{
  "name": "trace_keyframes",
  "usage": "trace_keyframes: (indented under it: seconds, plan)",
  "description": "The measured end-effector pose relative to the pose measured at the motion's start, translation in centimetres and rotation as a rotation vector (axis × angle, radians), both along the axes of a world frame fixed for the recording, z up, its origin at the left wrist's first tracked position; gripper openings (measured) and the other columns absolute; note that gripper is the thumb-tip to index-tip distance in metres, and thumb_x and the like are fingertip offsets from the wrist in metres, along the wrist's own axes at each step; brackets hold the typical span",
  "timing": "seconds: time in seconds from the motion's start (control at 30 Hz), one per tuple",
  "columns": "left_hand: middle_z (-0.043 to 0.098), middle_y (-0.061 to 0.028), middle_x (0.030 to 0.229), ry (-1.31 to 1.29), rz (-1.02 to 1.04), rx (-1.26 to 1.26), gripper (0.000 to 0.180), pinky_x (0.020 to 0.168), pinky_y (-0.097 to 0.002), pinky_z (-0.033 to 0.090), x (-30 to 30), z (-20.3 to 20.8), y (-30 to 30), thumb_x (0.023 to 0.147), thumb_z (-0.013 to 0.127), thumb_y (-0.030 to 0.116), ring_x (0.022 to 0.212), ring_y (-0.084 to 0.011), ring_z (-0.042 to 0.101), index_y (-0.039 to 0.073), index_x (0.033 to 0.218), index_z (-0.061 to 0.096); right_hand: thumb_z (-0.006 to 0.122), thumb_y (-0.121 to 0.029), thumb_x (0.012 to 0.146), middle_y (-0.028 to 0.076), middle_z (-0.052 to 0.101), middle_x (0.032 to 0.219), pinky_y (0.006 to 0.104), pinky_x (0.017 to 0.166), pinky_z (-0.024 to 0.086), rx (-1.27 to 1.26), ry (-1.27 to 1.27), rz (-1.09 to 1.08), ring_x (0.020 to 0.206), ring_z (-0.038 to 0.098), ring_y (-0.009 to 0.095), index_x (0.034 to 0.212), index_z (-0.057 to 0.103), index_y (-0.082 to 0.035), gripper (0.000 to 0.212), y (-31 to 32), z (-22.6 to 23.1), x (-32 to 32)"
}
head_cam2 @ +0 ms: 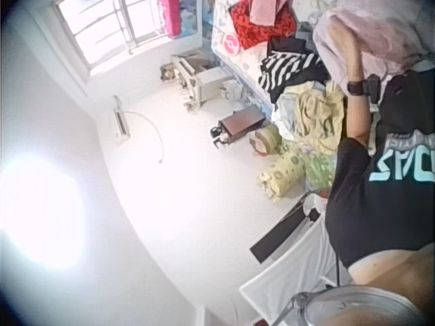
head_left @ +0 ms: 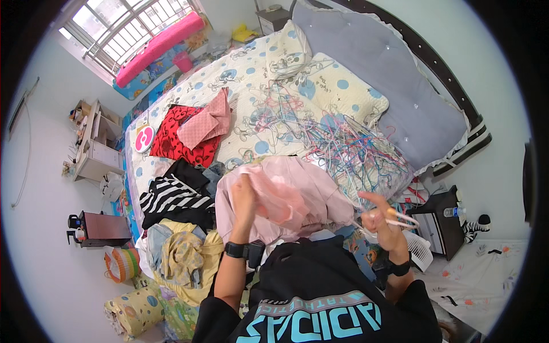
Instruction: Hanging various clothes onto plastic hangers on a bed.
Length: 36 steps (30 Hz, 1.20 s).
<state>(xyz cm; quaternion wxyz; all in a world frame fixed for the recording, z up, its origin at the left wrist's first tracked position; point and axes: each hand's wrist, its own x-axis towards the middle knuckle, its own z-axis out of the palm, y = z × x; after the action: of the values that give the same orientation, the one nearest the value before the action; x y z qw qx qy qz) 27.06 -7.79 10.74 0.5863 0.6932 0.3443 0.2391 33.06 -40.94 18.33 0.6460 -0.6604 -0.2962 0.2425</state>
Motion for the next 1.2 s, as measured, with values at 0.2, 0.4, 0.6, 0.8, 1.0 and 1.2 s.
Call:
trace_keyframes:
  seconds: [0.2, 0.4, 0.6, 0.8, 1.0, 1.2]
  plan:
    - [0.046, 0.0052, 0.055, -0.228, 0.133, -0.255, 0.045, 0.043, -0.024, 0.028, -1.1, 4.7, 4.5, 0.099, 0.046, 0.038, 0.047, -0.0039, 0.04, 0.009, 0.065, 0.053, 0.052, -0.013, 0.094, 0.008, 0.053, 0.063, 0.0283, 0.049, 0.035, -0.172, -0.251, 0.25, 0.051, 0.044, 0.012, 0.106, 0.066, -0.001, 0.022, 4.7, 1.6, 0.8]
    - [0.06, -0.0068, 0.07, -0.1, 0.151, 0.386, 0.023, 0.058, -0.0303, 0.043, -5.1, 6.5, 5.7, 0.093, 0.052, 0.017, 0.062, -0.0164, 0.056, -0.002, 0.089, 0.063, 0.051, -0.013, 0.096, 0.006, 0.047, 0.061, 0.0279, 0.05, 0.033, -0.032, -0.248, 0.359, 0.053, 0.038, 0.011, 0.105, 0.065, -0.002, 0.02, 12.4, 0.2, 0.4]
    - [0.064, -0.0214, 0.092, 0.092, 0.246, 0.746, 0.029, 0.072, -0.0405, 0.049, -8.4, 7.6, 1.4, 0.08, 0.056, 0.002, 0.086, -0.0381, 0.063, 0.001, 0.11, 0.06, 0.048, -0.014, 0.096, 0.014, 0.057, 0.068, 0.0323, 0.054, 0.039, -0.058, -0.29, 0.485, 0.055, 0.049, 0.019, 0.106, 0.062, -0.001, 0.021, 18.2, -1.1, -0.9]
    - [0.062, -0.0231, 0.096, -0.009, -0.027, 0.517, 0.042, 0.076, -0.0452, 0.049, -8.5, 7.2, -4.0, 0.08, 0.056, -0.001, 0.086, -0.0414, 0.061, 0.001, 0.123, 0.053, 0.046, -0.013, 0.096, 0.001, 0.045, 0.061, 0.0252, 0.048, 0.033, 0.158, 0.185, 0.396, 0.05, 0.04, 0.009, 0.09, 0.056, -0.002, 0.016, 24.2, -7.0, -1.2]
    - [0.06, -0.0206, 0.108, 0.212, -0.328, 0.58, 0.044, 0.084, -0.0407, 0.046, -13.1, 10.1, -3.9, 0.08, 0.061, 0.004, 0.099, -0.0331, 0.059, 0.005, 0.123, 0.054, 0.05, -0.012, 0.093, -0.003, 0.045, 0.059, 0.0235, 0.046, 0.029, 0.16, 0.214, 0.375, 0.051, 0.038, 0.005, 0.079, 0.059, -0.002, 0.02, 25.4, -5.8, -0.9]
    - [0.053, -0.0011, 0.131, 0.566, 0.19, 1.439, 0.045, 0.108, -0.058, 0.02, -14.9, 14.9, 0.3, 0.078, 0.068, 0.019, 0.133, -0.0287, 0.037, 0.012, 0.122, 0.057, 0.057, -0.014, 0.089, 0.005, 0.057, 0.062, 0.0297, 0.049, 0.037, -0.008, -0.157, 0.599, 0.055, 0.046, 0.009, 0.073, 0.06, 0.003, 0.024, 23.3, -1.6, 2.3]
